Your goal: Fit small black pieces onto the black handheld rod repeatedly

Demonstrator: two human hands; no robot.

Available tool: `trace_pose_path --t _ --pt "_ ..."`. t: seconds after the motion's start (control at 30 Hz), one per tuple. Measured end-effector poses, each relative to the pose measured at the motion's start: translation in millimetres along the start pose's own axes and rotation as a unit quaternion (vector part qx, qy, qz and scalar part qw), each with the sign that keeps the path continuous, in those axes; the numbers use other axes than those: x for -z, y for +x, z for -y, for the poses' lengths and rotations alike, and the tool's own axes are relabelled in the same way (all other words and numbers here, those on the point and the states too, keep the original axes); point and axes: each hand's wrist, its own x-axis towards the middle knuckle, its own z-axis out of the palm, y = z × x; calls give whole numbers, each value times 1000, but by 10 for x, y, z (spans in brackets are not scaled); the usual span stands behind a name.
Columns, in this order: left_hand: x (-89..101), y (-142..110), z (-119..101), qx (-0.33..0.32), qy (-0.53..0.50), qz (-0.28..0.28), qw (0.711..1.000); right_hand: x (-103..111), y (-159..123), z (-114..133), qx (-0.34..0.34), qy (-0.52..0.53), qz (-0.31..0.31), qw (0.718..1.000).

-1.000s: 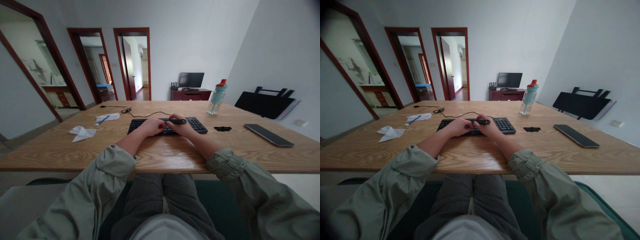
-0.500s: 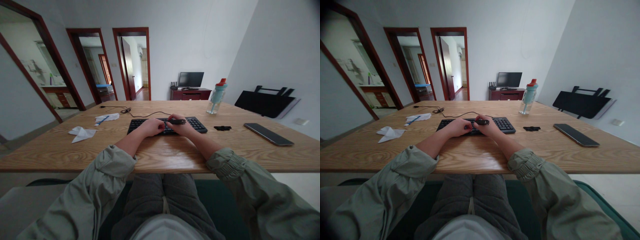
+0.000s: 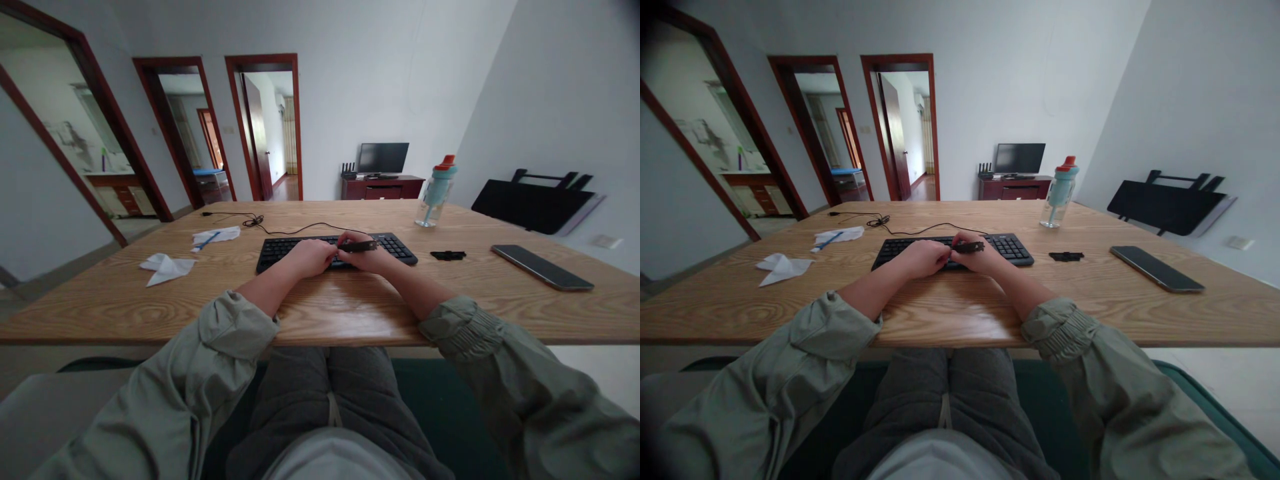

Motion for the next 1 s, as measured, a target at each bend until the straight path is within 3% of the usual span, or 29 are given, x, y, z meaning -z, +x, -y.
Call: trace_pose_path --t 0.13,0.43,0.7,0.9,1.0 --pt "-3 2 16 -4 0 4 1000 11 -12 28 -29 13 14 999" --pt "-85 35 109 14 -7 -12 1000 14 16 2 -27 -42 -42 998" --pt "-104 59 24 8 -21 -17 1000 -9 31 17 -151 22 -30 988" --pt "-48 46 168 24 -92 10 995 8 14 57 -64 -43 -36 996" --pt "-19 21 287 41 -137 29 989 35 18 61 -61 -46 -14 997"
